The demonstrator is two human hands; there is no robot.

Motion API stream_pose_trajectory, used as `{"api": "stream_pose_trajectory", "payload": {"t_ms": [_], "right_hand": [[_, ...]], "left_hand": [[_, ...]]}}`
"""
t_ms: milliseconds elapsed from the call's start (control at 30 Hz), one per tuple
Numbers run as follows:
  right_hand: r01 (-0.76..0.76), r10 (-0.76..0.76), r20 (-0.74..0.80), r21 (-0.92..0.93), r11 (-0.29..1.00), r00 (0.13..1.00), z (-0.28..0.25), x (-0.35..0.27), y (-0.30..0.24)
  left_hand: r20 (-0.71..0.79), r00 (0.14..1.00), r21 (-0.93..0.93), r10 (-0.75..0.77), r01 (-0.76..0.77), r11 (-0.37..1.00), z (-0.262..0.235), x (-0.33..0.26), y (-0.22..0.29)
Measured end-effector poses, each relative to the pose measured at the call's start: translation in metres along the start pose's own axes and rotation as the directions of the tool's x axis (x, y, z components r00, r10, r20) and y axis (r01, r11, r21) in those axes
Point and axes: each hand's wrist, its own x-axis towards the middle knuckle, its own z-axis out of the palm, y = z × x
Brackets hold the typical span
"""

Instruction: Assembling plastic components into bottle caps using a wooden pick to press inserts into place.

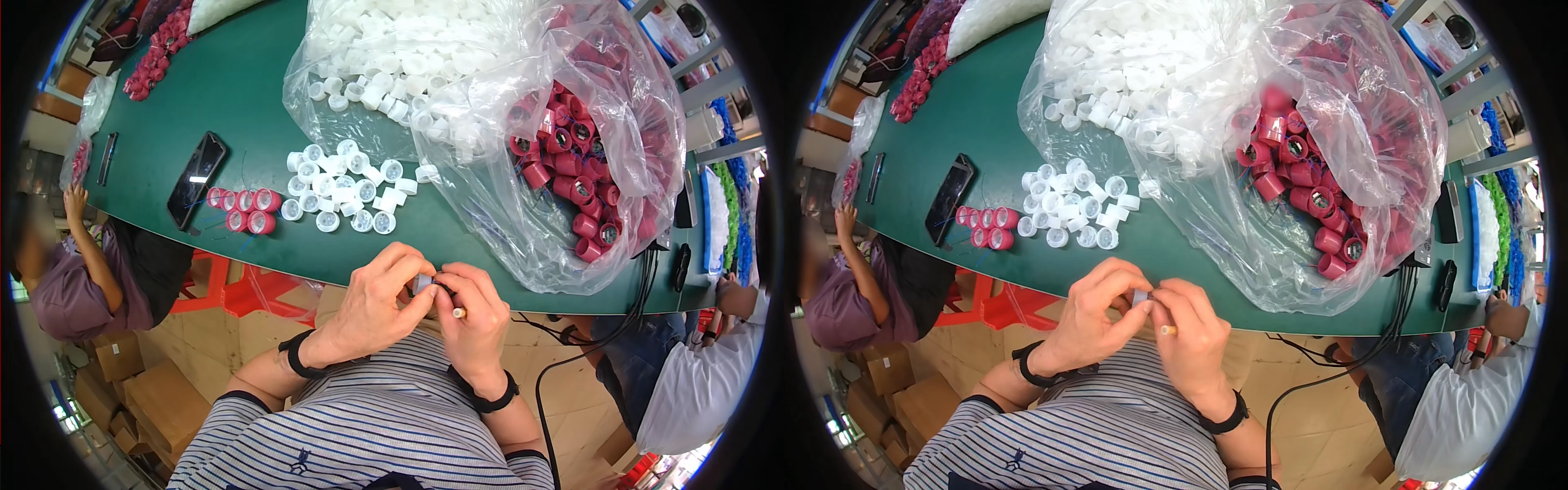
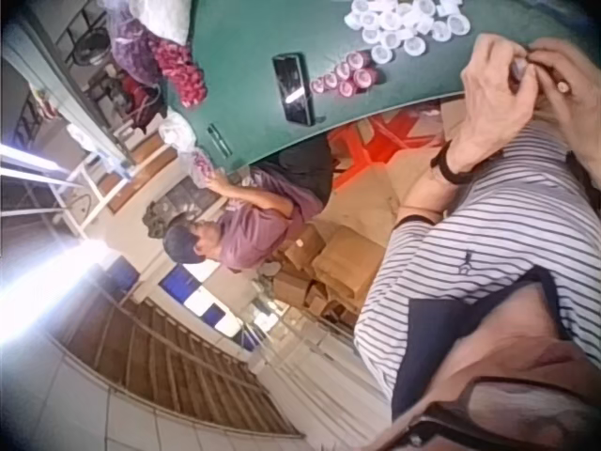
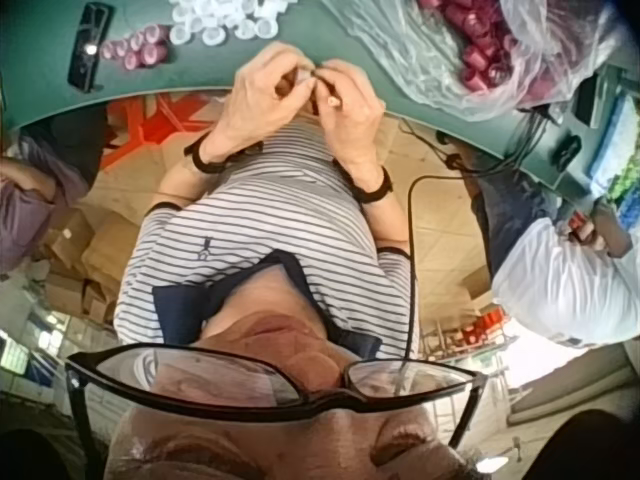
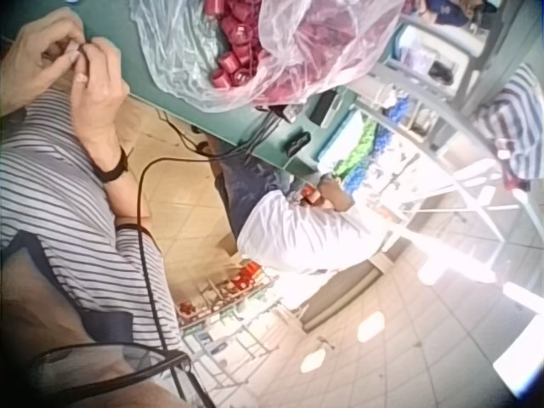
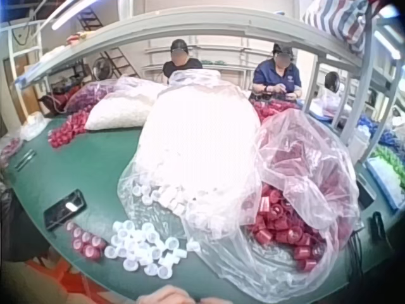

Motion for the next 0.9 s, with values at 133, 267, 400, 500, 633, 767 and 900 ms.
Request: {"api": "stream_pose_trajectory", "payload": {"t_ms": [133, 267, 400, 500, 633, 767, 900], "right_hand": [[-0.115, 0.11, 0.044, 0.144, 0.983, 0.993, -0.005, 0.002, 0.002], [-0.149, 0.137, 0.068, 0.209, 0.967, 0.988, -0.006, 0.001, 0.004], [-0.041, 0.038, 0.021, 0.11, 0.993, 0.999, -0.002, 0.001, 0.007], [0.017, -0.014, 0.056, -0.063, 0.998, 0.998, -0.003, 0.002, 0.0], [0.054, -0.05, 0.042, -0.088, 0.995, 0.998, 0.001, 0.001, 0.0], [0.057, -0.052, 0.052, -0.104, 0.993, 0.997, 0.001, 0.0, -0.001], [-0.012, 0.007, 0.081, 0.062, 0.998, 0.997, 0.0, 0.001, 0.005]], "left_hand": [[-0.001, 1.0, -0.1, -0.022, 0.021, 0.995, -0.001, -0.001, -0.007], [0.103, 0.984, -0.376, -0.144, 0.172, 0.911, -0.004, -0.004, -0.021], [0.18, 0.973, -0.546, -0.142, 0.219, 0.809, -0.006, -0.004, -0.027], [0.203, 0.969, -0.538, -0.14, 0.23, 0.811, -0.011, -0.003, -0.027], [0.141, 0.983, -0.375, -0.116, 0.161, 0.913, -0.009, -0.002, -0.016], [0.002, 0.999, -0.113, -0.046, 0.045, 0.993, -0.002, -0.001, -0.011], [-0.035, 0.999, -0.005, 0.004, -0.004, 1.0, -0.001, -0.002, -0.014]]}}
